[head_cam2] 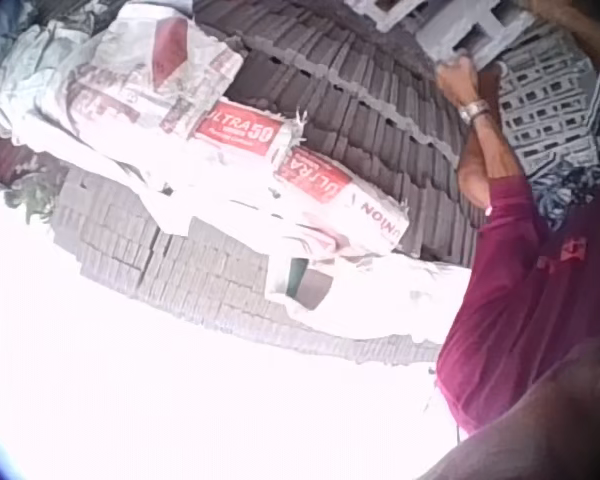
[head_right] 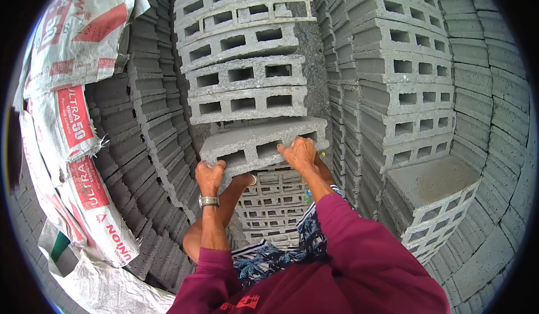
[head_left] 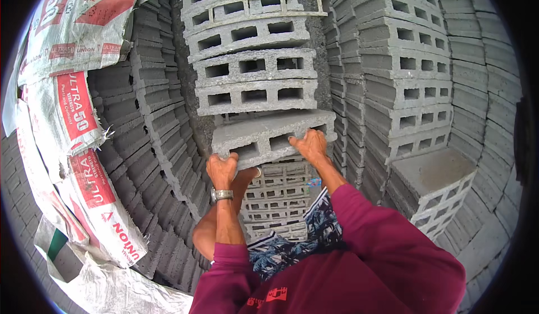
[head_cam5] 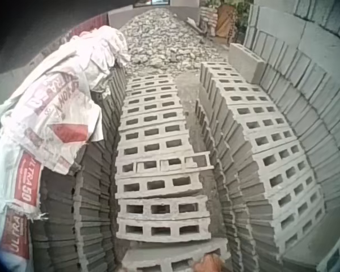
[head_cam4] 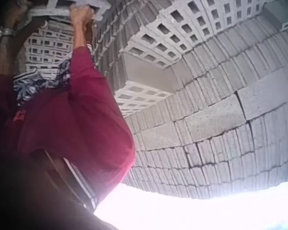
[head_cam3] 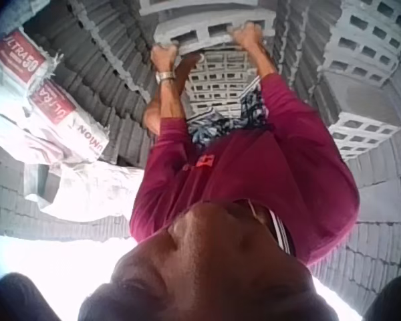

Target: The person stacks concrete blocks and uses a trowel to apply mortar between layers.

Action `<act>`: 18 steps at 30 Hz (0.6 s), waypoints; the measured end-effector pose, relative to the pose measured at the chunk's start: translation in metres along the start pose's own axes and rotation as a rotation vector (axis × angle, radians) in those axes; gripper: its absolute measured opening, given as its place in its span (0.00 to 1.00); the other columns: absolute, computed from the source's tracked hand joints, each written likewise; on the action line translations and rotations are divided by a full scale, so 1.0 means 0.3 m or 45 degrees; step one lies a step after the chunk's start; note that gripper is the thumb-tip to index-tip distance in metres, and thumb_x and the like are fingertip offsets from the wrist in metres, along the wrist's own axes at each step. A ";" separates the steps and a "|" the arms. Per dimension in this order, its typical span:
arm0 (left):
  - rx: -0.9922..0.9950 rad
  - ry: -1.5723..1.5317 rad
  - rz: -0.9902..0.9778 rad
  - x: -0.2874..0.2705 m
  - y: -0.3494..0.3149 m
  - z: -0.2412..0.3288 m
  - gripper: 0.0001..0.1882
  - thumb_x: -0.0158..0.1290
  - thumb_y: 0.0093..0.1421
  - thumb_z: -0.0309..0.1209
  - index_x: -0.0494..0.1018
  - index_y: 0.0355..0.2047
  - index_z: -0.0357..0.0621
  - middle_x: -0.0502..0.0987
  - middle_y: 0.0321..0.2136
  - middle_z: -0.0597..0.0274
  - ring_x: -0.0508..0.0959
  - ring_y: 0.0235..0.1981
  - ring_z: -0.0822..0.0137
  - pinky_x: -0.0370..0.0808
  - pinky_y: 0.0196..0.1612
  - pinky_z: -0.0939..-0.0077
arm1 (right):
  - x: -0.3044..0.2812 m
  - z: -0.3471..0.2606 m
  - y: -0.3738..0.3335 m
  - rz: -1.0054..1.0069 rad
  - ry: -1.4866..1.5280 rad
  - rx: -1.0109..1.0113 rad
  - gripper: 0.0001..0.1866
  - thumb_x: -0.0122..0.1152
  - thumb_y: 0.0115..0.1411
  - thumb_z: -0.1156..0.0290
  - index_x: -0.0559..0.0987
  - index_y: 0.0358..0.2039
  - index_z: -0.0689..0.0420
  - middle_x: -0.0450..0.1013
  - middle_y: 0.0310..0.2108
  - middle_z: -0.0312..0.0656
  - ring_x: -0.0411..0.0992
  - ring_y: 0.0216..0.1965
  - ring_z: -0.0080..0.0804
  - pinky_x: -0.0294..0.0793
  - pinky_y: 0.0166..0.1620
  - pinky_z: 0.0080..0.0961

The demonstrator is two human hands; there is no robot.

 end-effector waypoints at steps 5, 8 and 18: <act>-0.073 0.006 0.010 -0.291 -0.367 0.107 0.26 0.59 0.41 0.41 0.73 0.23 0.20 0.77 0.25 0.28 0.78 0.30 0.34 0.73 0.39 0.50 | -0.316 -0.033 -0.275 -0.286 0.146 -0.033 0.25 0.68 0.45 0.53 0.81 0.18 0.68 0.76 0.21 0.60 0.76 0.29 0.57 0.72 0.48 0.45; -0.157 -0.082 0.037 -0.454 -0.581 0.142 0.25 0.61 0.42 0.39 0.71 0.27 0.23 0.76 0.23 0.42 0.75 0.27 0.53 0.71 0.34 0.60 | -0.480 -0.065 -0.406 -0.144 0.096 -0.378 0.22 0.66 0.44 0.56 0.80 0.16 0.67 0.74 0.17 0.59 0.74 0.22 0.55 0.70 0.46 0.41; 0.183 -0.557 -0.024 -0.447 -1.007 0.612 0.15 0.60 0.50 0.30 0.71 0.29 0.28 0.74 0.27 0.61 0.70 0.26 0.68 0.68 0.32 0.72 | -1.180 0.151 -0.574 0.129 0.017 -0.551 0.23 0.67 0.45 0.53 0.79 0.17 0.65 0.75 0.19 0.56 0.75 0.25 0.51 0.69 0.47 0.38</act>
Point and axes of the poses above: each hand's wrist, its own y-axis towards the middle knuckle, its own x-axis out of the palm, z = x × y, the point moved 5 cm from there along y, towards the middle knuckle
